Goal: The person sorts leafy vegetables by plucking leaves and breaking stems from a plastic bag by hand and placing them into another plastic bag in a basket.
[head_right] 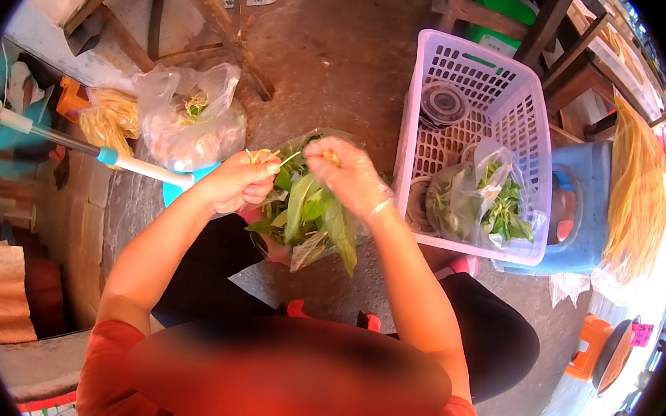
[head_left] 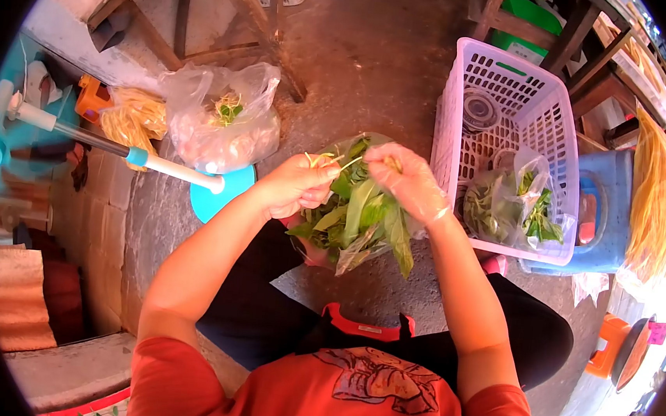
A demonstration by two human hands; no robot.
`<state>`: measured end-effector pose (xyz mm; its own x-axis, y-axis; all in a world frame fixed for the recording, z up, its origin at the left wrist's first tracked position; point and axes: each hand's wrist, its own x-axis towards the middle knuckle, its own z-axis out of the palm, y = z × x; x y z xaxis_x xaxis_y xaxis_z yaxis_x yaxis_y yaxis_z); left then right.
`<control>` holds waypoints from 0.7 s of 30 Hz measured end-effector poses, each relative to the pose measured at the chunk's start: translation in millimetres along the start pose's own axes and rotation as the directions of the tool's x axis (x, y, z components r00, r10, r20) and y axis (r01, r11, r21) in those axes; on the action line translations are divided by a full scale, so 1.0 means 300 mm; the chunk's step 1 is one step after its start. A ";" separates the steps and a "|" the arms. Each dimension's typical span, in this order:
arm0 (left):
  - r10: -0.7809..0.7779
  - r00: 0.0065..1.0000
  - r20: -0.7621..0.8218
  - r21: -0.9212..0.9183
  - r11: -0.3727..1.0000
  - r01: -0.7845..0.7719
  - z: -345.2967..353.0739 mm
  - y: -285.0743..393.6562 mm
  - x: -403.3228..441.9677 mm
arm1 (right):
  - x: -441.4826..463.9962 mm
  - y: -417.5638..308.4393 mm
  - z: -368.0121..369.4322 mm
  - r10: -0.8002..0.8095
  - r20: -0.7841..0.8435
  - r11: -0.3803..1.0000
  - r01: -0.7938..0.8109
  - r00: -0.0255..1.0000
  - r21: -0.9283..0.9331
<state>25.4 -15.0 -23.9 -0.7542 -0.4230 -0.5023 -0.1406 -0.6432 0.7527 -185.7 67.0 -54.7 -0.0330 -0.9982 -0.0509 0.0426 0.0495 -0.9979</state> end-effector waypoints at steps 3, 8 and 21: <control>-0.006 0.999 0.040 -0.054 0.998 0.009 0.023 0.001 0.008 | -0.024 -0.014 0.078 -0.087 0.034 0.996 0.087 0.996 0.022; 0.011 1.000 -0.004 -0.001 1.000 -0.011 0.056 0.006 0.006 | -0.034 0.011 0.103 -0.120 -0.013 0.969 0.115 0.993 -0.219; 0.078 0.986 -0.146 -0.149 0.984 -0.100 -0.012 0.058 -0.017 | 0.040 0.143 -0.035 0.313 -0.327 0.875 -0.137 0.892 0.465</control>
<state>29.1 -26.3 -9.7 -0.6612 -0.5604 -0.4988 0.0322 -0.6855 0.7273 -194.8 57.5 -98.5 -0.3425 -0.8630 -0.3715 0.5064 0.1635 -0.8467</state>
